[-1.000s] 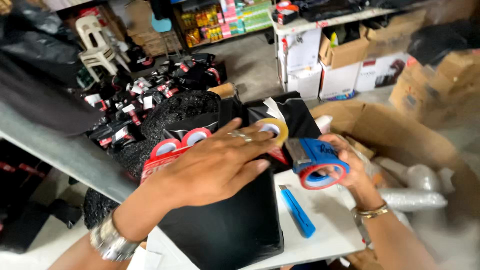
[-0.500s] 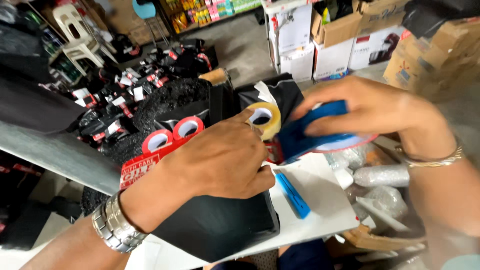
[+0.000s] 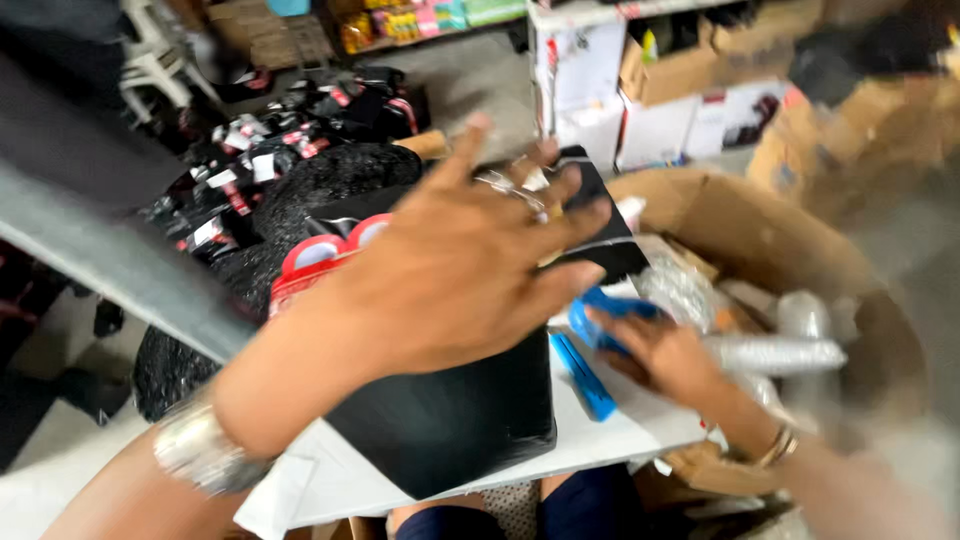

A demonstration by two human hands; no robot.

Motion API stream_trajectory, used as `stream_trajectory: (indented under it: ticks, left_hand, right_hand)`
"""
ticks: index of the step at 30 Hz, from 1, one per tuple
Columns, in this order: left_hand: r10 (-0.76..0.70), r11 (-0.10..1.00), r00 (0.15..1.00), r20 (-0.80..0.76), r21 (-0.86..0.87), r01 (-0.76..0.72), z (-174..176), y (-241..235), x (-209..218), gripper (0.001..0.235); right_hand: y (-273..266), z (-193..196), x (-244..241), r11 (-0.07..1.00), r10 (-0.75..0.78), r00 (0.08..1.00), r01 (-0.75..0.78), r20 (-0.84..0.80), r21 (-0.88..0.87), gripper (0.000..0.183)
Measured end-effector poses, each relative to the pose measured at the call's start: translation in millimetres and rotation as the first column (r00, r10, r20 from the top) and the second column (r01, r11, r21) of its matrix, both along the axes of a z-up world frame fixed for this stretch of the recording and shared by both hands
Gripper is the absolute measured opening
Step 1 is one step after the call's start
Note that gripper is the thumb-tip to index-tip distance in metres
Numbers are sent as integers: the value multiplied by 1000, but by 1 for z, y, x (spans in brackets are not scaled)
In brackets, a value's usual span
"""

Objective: The person wraps a cardboard box in a black poly mailer, applies fragile tape and a shipping label, and then wraps another small item in bubble wrap before placing it into a separate bag.

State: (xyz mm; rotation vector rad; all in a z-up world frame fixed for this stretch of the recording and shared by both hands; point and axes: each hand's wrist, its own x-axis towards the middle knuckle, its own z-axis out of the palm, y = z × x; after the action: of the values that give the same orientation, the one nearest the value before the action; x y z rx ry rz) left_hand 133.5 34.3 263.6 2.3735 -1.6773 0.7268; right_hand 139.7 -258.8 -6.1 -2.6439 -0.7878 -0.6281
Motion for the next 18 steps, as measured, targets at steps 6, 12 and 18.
stream_trajectory:
  ticks: [6,12,18]
  left_hand:
    - [-20,786,949,-314,-591,-180,-4,121,-55,64]
    - [-416,331,795,-441,-888,-319,-72,143,-11,77]
    - [-538,211,687,-489,-867,-451,-131,107,7,76]
  right_hand:
    - [7,1,-1,996,-87,992,84,96,30,68]
    - [64,149,15,444,451,883,-348,130,826,88]
    - [169,179,31,153,687,712,-337,145,929,94]
